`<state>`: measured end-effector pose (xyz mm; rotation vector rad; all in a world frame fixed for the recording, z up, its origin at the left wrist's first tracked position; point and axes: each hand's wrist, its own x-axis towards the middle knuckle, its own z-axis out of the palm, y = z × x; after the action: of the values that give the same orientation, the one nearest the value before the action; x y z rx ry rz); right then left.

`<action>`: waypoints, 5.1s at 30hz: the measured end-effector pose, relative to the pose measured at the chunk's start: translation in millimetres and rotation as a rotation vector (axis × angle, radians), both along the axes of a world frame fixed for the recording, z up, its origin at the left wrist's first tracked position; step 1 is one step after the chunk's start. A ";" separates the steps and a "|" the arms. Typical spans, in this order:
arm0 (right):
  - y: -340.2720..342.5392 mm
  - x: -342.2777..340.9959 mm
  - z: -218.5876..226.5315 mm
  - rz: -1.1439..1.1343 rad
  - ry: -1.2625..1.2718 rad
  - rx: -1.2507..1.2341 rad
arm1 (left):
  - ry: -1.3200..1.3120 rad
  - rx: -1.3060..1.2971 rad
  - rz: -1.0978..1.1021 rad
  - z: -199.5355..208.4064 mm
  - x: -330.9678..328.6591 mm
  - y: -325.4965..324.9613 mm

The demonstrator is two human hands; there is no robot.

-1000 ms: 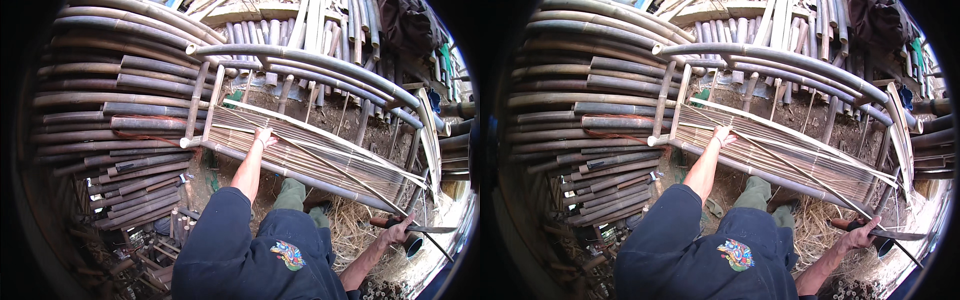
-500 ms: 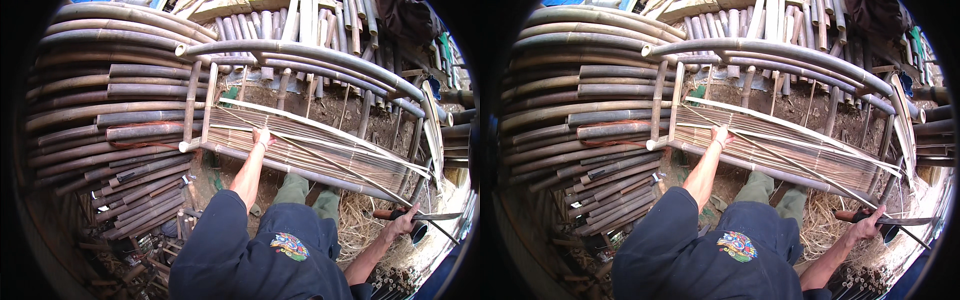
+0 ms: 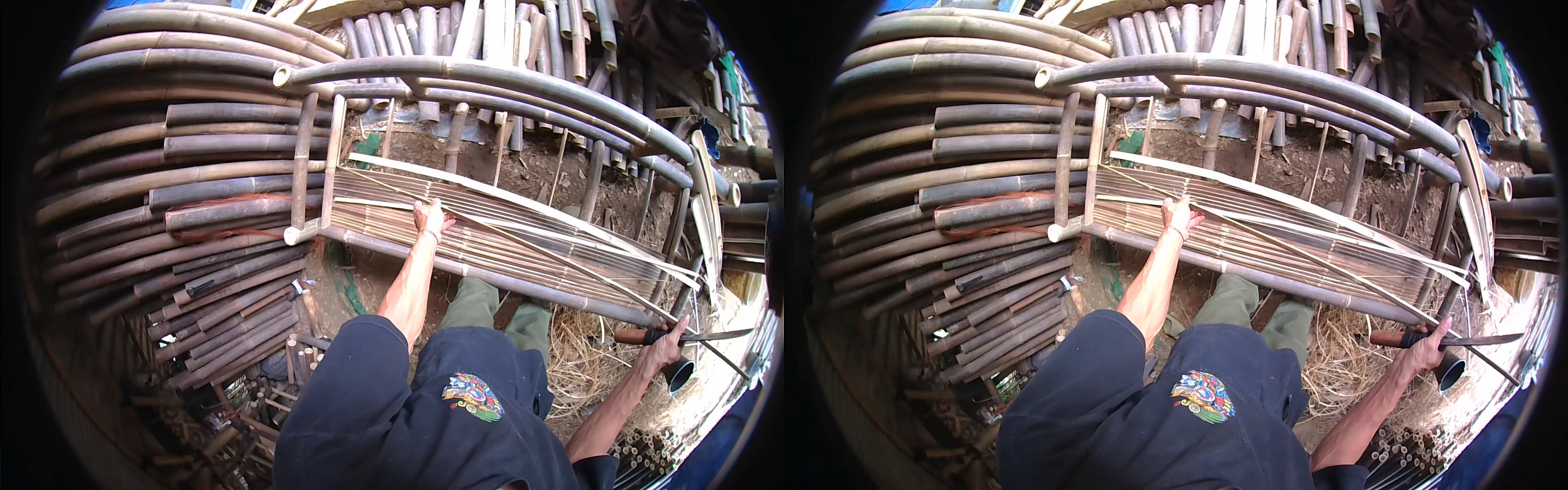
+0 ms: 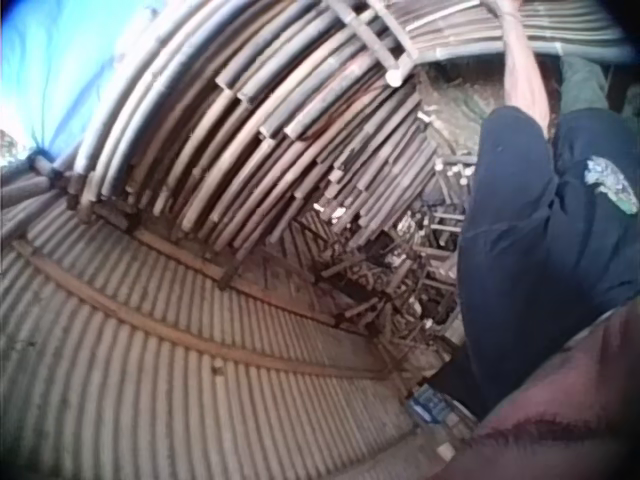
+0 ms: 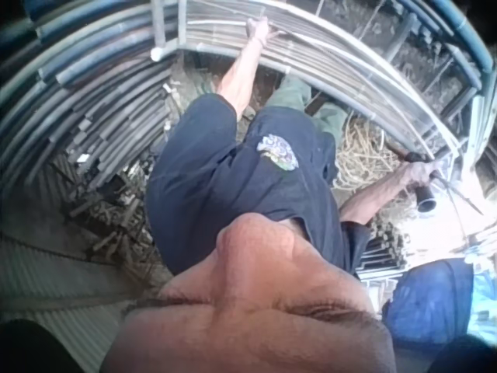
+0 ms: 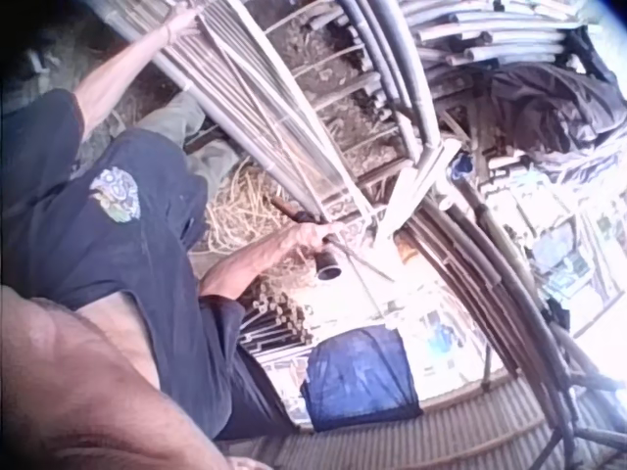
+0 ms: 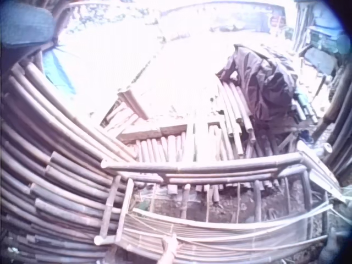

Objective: The person uses a large knife to split long bamboo strips into thinner pieces. They hold the bamboo against a frame and strike it with the knife to separate the layers, then arrange the resulting strips on the frame.

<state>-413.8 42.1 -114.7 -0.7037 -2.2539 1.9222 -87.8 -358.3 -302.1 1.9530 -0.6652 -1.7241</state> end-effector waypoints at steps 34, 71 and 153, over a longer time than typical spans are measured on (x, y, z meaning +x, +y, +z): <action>39.8 8.1 -262.9 -0.179 -0.327 0.024 | -0.456 -0.920 -2.507 -200.8 -329.1 167.3; -43.7 -49.7 -257.0 -0.078 -0.758 -1.178 | -0.114 -0.728 -1.925 -87.3 -349.7 161.1; 174.2 125.7 -25.2 0.092 -0.408 -1.477 | 0.277 -0.605 -1.967 183.7 -213.5 348.5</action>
<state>-288.1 216.3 -140.0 -1.0994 -0.5013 3.5113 -301.3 -9.9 -118.4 0.1233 -2.9849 -1.8712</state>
